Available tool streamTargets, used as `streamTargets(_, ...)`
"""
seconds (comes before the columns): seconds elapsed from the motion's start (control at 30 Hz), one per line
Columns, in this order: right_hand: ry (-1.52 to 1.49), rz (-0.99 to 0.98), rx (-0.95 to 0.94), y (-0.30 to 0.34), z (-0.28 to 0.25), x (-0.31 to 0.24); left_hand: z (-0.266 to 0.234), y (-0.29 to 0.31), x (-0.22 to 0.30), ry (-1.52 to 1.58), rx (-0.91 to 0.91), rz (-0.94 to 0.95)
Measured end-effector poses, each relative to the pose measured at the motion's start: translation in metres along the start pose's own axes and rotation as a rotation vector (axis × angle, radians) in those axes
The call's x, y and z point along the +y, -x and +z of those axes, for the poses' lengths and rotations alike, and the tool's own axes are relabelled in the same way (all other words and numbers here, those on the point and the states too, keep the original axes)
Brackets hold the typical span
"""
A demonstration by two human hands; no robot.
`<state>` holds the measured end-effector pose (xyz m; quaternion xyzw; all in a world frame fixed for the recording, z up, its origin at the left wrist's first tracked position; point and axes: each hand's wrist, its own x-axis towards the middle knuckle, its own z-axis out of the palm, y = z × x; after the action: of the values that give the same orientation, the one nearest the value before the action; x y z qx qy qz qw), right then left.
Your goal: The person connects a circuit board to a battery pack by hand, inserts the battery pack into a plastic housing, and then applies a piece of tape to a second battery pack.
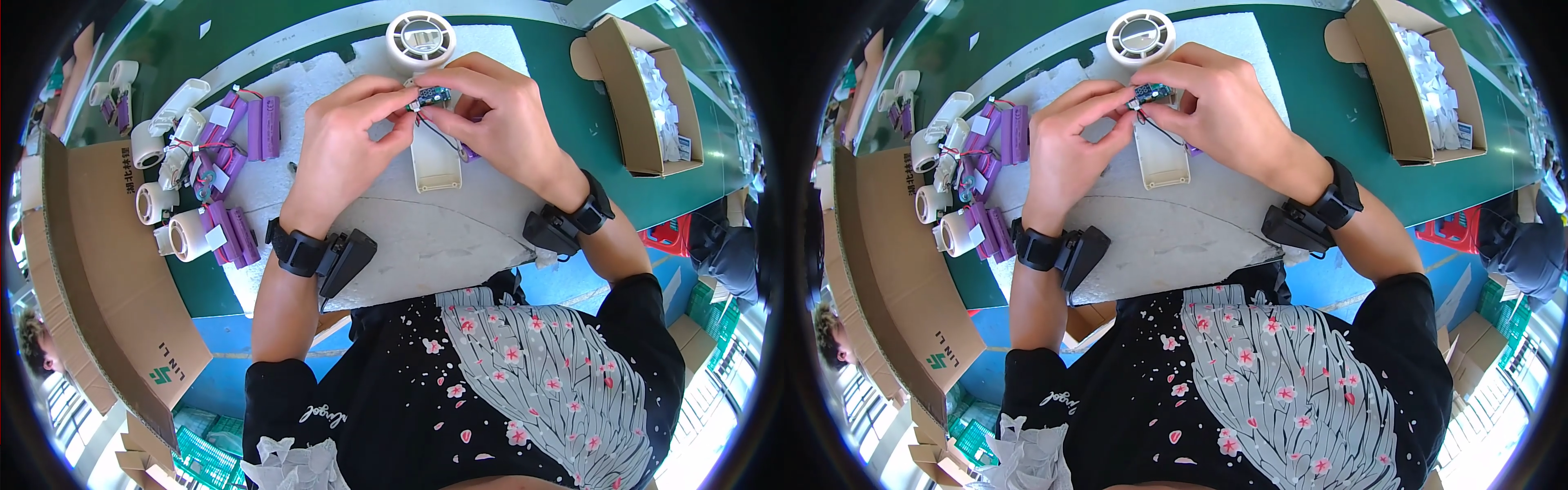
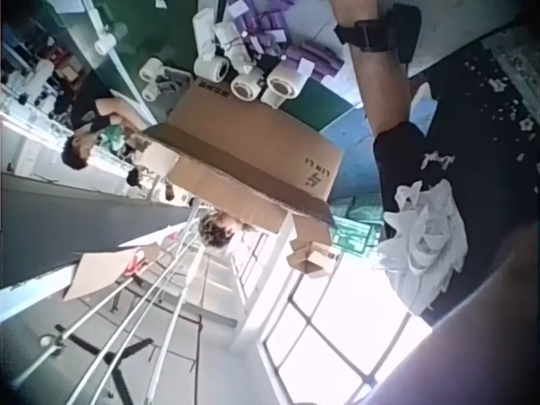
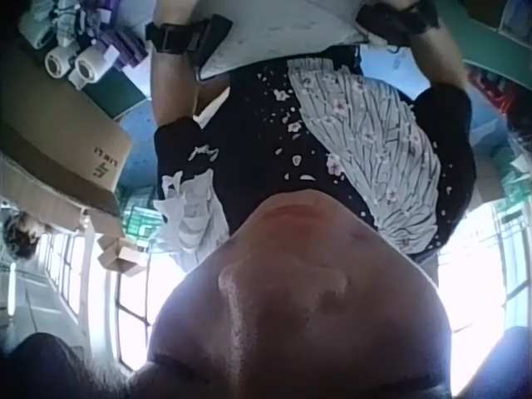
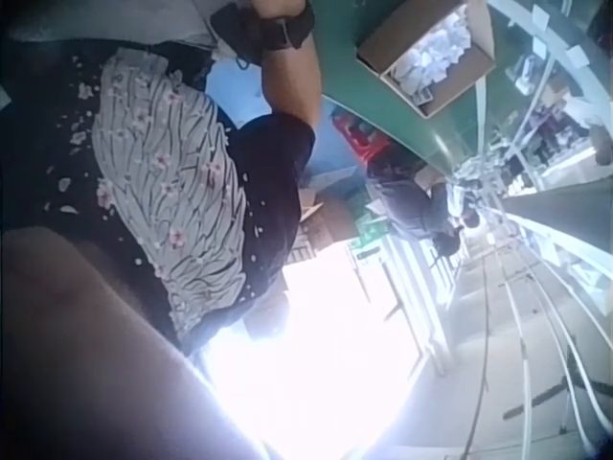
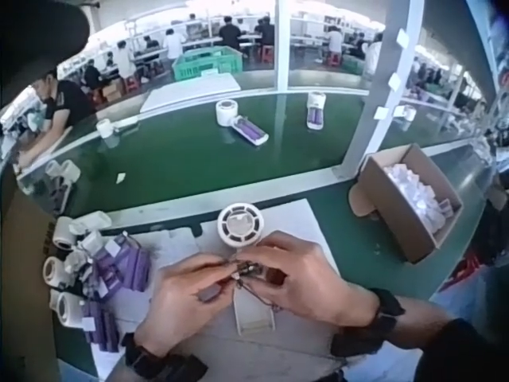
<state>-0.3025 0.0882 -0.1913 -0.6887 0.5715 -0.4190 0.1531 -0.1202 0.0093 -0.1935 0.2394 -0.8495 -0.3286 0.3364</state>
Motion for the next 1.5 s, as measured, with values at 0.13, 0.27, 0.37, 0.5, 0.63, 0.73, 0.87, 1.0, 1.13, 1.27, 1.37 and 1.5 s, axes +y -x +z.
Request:
streamTargets(0.13,0.003,0.028,-0.006,-0.002,-0.001,-0.003,0.001,0.001,-0.002,-0.011,0.016,0.009)
streamTargets(0.27,0.013,0.033,-0.021,-0.002,-0.002,-0.003,0.001,0.001,-0.003,0.003,0.026,0.018)
streamTargets(0.37,0.032,0.016,-0.018,-0.002,-0.003,-0.002,0.001,0.001,-0.004,0.007,0.018,0.018)
streamTargets(0.5,0.055,-0.007,0.002,-0.003,-0.001,-0.001,0.001,0.001,-0.007,0.044,0.012,0.017)
streamTargets(0.63,0.082,-0.033,0.025,-0.004,0.001,-0.002,-0.001,0.000,-0.007,0.060,0.001,0.002)
streamTargets(0.73,0.098,-0.037,0.033,-0.006,0.002,-0.003,-0.002,-0.001,-0.007,0.090,-0.016,-0.029)
streamTargets(0.87,0.093,0.009,0.034,-0.006,0.003,-0.005,0.002,-0.001,-0.012,0.142,0.015,-0.031)
streamTargets(1.0,0.059,0.096,0.037,-0.005,0.003,-0.011,0.009,0.000,-0.013,0.307,0.017,-0.069)
streamTargets(1.13,0.050,0.123,0.054,-0.003,0.003,-0.013,0.018,0.004,0.001,0.260,0.065,-0.185)
streamTargets(1.27,0.081,0.117,0.051,-0.004,0.003,-0.013,0.018,0.005,0.004,0.158,-0.027,-0.207)
streamTargets(1.37,0.114,0.137,0.042,-0.005,0.002,-0.017,0.019,0.006,0.006,0.185,-0.038,-0.249)
streamTargets(1.5,0.106,0.149,0.022,-0.004,0.001,-0.017,0.018,0.005,0.003,0.325,-0.051,-0.302)
